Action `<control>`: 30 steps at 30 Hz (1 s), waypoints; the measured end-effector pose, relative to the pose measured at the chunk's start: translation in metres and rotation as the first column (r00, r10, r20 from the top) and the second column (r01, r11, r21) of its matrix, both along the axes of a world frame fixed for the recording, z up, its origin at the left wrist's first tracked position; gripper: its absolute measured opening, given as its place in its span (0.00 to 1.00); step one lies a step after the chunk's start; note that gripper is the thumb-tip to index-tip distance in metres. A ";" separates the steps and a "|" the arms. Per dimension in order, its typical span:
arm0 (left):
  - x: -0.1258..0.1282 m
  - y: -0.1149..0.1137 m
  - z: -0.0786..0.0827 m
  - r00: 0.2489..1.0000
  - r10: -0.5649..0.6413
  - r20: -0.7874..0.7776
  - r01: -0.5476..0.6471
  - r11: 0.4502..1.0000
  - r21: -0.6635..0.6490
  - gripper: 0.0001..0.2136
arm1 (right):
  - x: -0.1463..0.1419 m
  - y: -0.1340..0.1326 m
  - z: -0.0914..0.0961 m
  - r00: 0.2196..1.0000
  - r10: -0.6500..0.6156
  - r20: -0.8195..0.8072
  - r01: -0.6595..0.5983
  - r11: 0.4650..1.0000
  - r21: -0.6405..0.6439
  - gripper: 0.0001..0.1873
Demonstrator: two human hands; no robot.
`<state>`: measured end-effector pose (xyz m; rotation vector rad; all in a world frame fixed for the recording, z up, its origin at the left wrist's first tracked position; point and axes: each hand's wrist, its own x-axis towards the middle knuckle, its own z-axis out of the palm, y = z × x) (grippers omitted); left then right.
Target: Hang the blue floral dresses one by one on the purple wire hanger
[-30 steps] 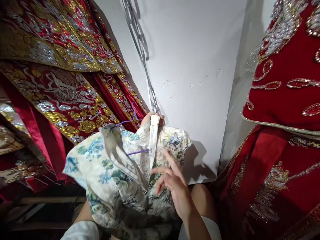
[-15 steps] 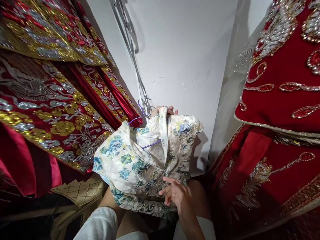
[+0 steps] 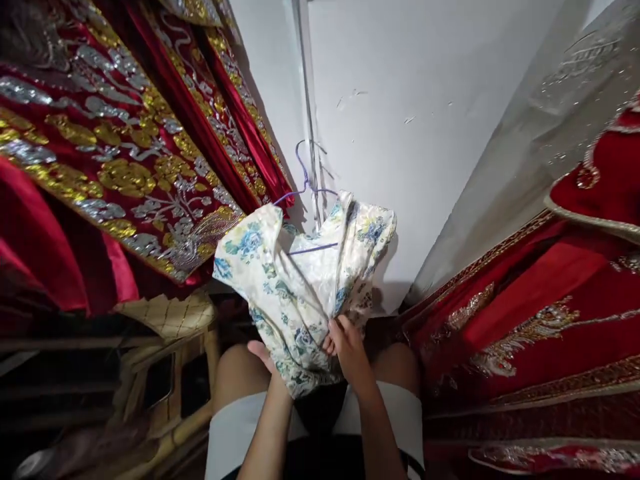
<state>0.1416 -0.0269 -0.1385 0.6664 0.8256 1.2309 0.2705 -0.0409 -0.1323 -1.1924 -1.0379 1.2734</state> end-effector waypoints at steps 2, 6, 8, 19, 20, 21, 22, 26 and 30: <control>-0.009 -0.009 -0.001 1.000 0.003 0.025 -0.003 1.000 -0.016 0.30 | -0.007 -0.002 0.001 0.998 0.028 0.063 -0.027 1.000 -0.013 0.32; -0.023 -0.015 0.009 0.998 -0.057 0.020 0.058 0.996 -0.070 0.33 | -0.013 -0.007 0.005 0.998 0.054 0.032 -0.052 0.996 -0.067 0.31; -0.026 -0.015 0.013 0.995 -0.095 0.023 0.097 0.990 -0.099 0.33 | -0.014 -0.009 0.005 1.000 0.017 0.016 -0.016 0.997 -0.078 0.26; -0.035 -0.015 0.010 0.989 -0.087 0.123 0.104 0.985 -0.134 0.31 | -0.026 -0.007 0.010 0.996 0.018 -0.088 -0.024 0.997 -0.070 0.18; -0.030 -0.015 0.011 0.985 -0.101 0.143 0.123 0.980 -0.155 0.30 | -0.025 -0.007 0.010 0.995 0.028 -0.098 -0.035 0.997 -0.070 0.18; -0.026 -0.016 0.011 0.982 -0.110 0.153 0.137 0.975 -0.176 0.29 | -0.023 -0.007 0.009 0.994 0.032 -0.103 -0.040 0.997 -0.069 0.18; -0.022 -0.016 0.011 0.983 -0.111 0.149 0.139 0.971 -0.193 0.28 | -0.019 -0.007 0.009 0.995 0.029 -0.100 -0.036 0.997 -0.066 0.17; -0.025 -0.003 0.002 0.998 0.055 0.014 -0.052 0.984 -0.170 0.24 | 0.004 -0.009 0.007 0.995 -0.079 -0.069 0.076 0.996 -0.035 0.16; -0.045 0.016 -0.017 0.848 0.501 -0.175 -0.489 0.866 0.106 0.21 | 0.014 -0.010 0.003 0.990 -0.122 -0.069 0.119 0.992 -0.052 0.17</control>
